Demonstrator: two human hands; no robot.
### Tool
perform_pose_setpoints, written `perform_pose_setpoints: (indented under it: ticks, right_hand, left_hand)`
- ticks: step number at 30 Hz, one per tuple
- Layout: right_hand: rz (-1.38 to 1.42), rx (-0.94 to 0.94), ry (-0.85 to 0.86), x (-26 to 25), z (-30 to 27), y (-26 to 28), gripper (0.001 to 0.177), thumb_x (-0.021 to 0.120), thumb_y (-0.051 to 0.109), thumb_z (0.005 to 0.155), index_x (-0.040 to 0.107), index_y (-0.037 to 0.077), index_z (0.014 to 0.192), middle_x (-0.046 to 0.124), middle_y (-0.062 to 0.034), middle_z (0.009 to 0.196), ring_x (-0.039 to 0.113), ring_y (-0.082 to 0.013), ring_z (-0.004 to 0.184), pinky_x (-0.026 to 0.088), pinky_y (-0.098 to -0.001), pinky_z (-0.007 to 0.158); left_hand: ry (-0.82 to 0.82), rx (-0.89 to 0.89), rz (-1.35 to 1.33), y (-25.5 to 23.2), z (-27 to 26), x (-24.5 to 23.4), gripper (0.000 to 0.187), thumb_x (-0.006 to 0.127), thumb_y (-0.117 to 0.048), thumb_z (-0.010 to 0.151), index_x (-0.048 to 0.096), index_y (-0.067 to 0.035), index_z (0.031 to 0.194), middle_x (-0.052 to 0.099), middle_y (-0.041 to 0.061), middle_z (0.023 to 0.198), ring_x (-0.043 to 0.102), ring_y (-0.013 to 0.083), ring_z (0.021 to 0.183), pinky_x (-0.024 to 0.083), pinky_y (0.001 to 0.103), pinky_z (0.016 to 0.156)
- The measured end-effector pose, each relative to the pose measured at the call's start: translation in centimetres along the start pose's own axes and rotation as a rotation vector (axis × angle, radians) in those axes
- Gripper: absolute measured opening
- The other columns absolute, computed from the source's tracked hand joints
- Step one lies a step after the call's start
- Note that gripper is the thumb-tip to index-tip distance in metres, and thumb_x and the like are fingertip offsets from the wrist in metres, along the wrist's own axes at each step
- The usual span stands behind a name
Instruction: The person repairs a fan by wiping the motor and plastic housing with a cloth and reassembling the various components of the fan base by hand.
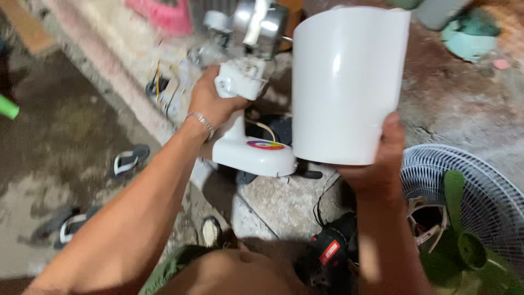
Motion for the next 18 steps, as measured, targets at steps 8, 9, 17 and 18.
perform_pose_setpoints:
  ticks: [8,9,17,18]
  right_hand:
    - [0.116,-0.17,0.151,-4.8,-0.2,1.4,0.071,0.069,0.052,0.105,0.045,0.002,0.149,0.059,-0.011,0.136,0.062,-0.0242,0.124,0.057,-0.041,0.107]
    - [0.087,-0.161,0.146,-5.6,-0.2,0.5,0.072,0.07,0.05,0.104,0.045,0.001,0.149,0.059,-0.012,0.136,0.063,-0.0247,0.124,0.056,-0.0406,0.106]
    - [0.009,-0.121,0.094,-4.2,0.8,-0.8,0.077,0.068,0.056,0.098,0.043,0.007,0.152,0.057,-0.0103,0.144,0.059,-0.0267,0.132,0.051,-0.0465,0.113]
    - [0.011,-0.104,0.094,-3.0,0.9,-0.7,0.078,0.068,0.057,0.097,0.043,0.008,0.153,0.057,-0.0099,0.145,0.058,-0.0269,0.134,0.05,-0.0474,0.114]
  left_hand:
    - [-0.017,0.172,-0.247,3.5,3.3,-1.2,0.074,0.092,0.001,0.066,0.056,-0.005,0.131,0.071,0.006,0.12,0.068,0.0166,0.108,0.058,0.032,0.096]
    - [-0.019,0.188,-0.176,3.7,3.0,-1.5,0.071,0.093,0.0,0.068,0.056,-0.004,0.129,0.071,0.007,0.121,0.068,0.0175,0.109,0.058,0.032,0.097]
    - [-0.047,0.258,-0.052,2.9,0.9,-2.8,0.081,0.099,-0.014,0.062,0.052,-0.003,0.128,0.068,0.01,0.119,0.067,0.0204,0.109,0.055,0.034,0.095]
    - [-0.093,0.277,0.056,2.6,0.6,-2.9,0.08,0.102,-0.019,0.063,0.054,0.0,0.125,0.069,0.012,0.117,0.068,0.0228,0.107,0.056,0.036,0.094]
Point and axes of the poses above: each hand's wrist, its own z-axis towards the middle knuckle, its own x-axis out of the palm, y = z × x, the point moved 5 cm from there along z, towards the middle knuckle
